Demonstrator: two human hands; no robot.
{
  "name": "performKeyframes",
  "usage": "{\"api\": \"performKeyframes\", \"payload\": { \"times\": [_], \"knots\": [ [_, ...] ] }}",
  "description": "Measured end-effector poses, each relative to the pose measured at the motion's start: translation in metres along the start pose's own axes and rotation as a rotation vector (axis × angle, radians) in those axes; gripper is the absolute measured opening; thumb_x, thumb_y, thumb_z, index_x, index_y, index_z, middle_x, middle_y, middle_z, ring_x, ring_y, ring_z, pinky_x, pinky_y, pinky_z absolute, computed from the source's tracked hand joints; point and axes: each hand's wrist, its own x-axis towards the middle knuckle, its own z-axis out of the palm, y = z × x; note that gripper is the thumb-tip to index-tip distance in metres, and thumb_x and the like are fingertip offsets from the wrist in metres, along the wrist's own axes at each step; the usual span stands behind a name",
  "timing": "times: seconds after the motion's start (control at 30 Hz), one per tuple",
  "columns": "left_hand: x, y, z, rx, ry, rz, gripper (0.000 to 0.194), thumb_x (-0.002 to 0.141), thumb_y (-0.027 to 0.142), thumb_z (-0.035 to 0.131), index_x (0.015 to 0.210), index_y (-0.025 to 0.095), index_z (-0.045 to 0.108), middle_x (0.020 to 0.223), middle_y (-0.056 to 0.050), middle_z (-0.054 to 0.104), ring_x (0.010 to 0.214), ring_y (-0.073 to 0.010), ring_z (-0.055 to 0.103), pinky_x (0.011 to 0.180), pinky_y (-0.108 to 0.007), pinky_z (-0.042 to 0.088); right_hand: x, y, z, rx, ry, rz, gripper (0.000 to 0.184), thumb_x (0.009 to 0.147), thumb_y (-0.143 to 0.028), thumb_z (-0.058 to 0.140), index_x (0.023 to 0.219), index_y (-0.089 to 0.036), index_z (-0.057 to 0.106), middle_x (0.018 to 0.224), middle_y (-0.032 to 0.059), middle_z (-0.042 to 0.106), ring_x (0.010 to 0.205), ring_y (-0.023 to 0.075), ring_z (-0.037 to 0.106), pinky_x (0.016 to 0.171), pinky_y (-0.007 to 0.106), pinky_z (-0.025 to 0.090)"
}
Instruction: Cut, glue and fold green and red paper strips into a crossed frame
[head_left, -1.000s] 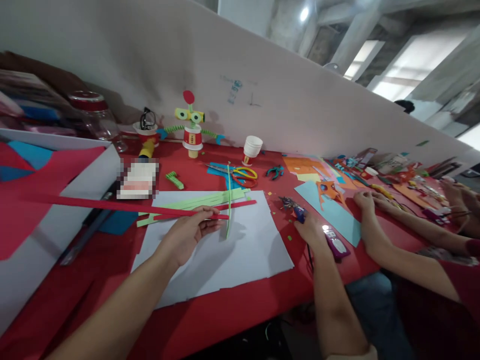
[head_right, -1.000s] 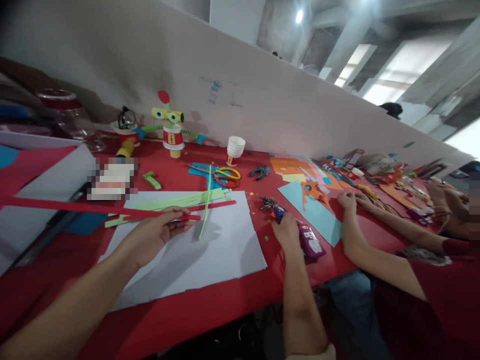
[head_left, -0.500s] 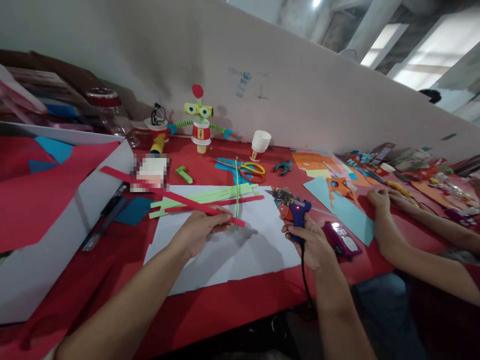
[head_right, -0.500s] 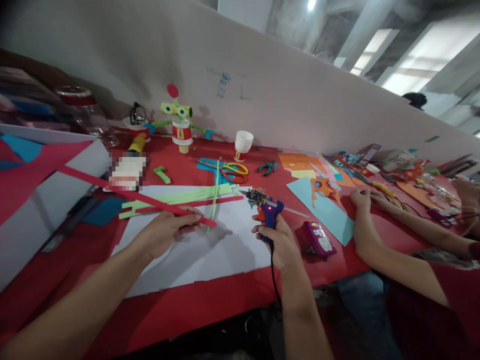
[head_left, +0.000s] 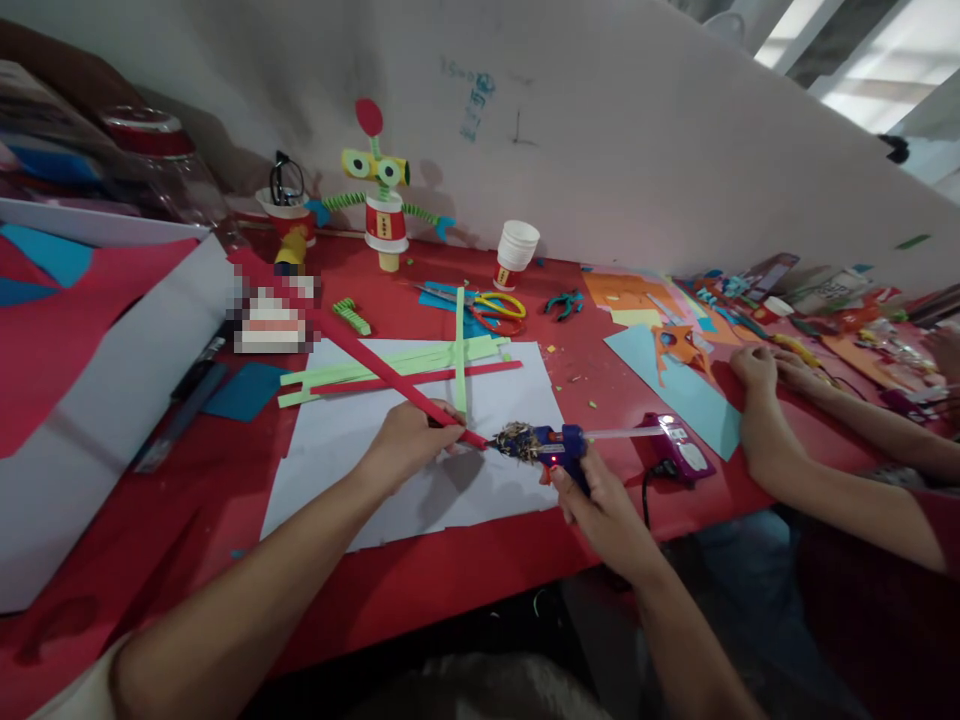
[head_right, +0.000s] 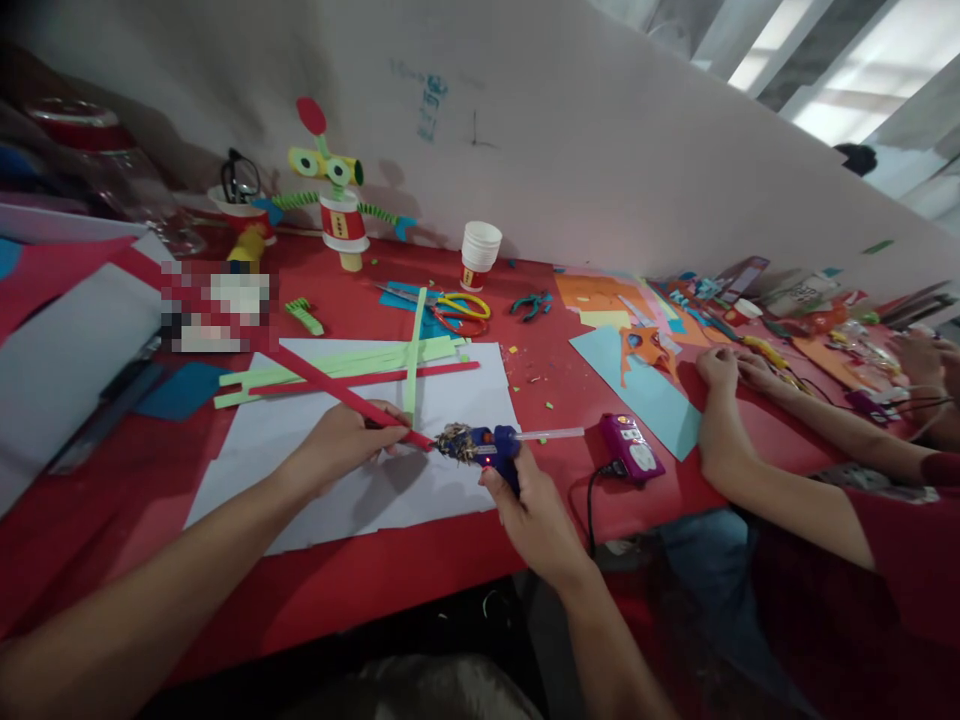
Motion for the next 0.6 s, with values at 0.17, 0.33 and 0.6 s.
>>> {"api": "performKeyframes", "payload": {
  "times": [0.17, 0.33, 0.6],
  "knots": [
    [0.003, -0.004, 0.000, 0.012, -0.006, 0.005, 0.009, 0.063, 0.023, 0.066, 0.070, 0.018, 0.068, 0.054, -0.002, 0.063, 0.054, -0.0165, 0.060, 0.043, -0.022, 0.036, 0.005, -0.002, 0.004, -0.055, 0.005, -0.011, 0.028, 0.092, -0.040, 0.045, 0.112, -0.022, 0.051, 0.078, 0.0022, 0.061, 0.062, 0.0170, 0.055, 0.058, 0.027, 0.041],
    [0.001, -0.001, 0.000, 0.054, 0.006, -0.014, 0.009, 0.064, 0.022, 0.065, 0.071, 0.018, 0.067, 0.053, -0.001, 0.062, 0.052, -0.0149, 0.058, 0.043, -0.022, 0.036, 0.005, -0.005, -0.003, -0.141, -0.024, 0.025, 0.031, 0.092, -0.040, 0.044, 0.115, -0.020, 0.049, 0.084, 0.0046, 0.065, 0.070, 0.0189, 0.060, 0.061, 0.028, 0.043],
    [0.002, -0.003, 0.000, 0.074, -0.019, 0.016, 0.010, 0.066, 0.023, 0.064, 0.072, 0.017, 0.068, 0.055, -0.002, 0.063, 0.054, -0.0149, 0.057, 0.046, -0.022, 0.038, 0.007, -0.014, 0.000, -0.230, -0.041, 0.002, 0.030, 0.093, -0.041, 0.041, 0.115, -0.020, 0.047, 0.093, 0.0083, 0.069, 0.084, 0.0241, 0.064, 0.069, 0.031, 0.045]
  ]
}}
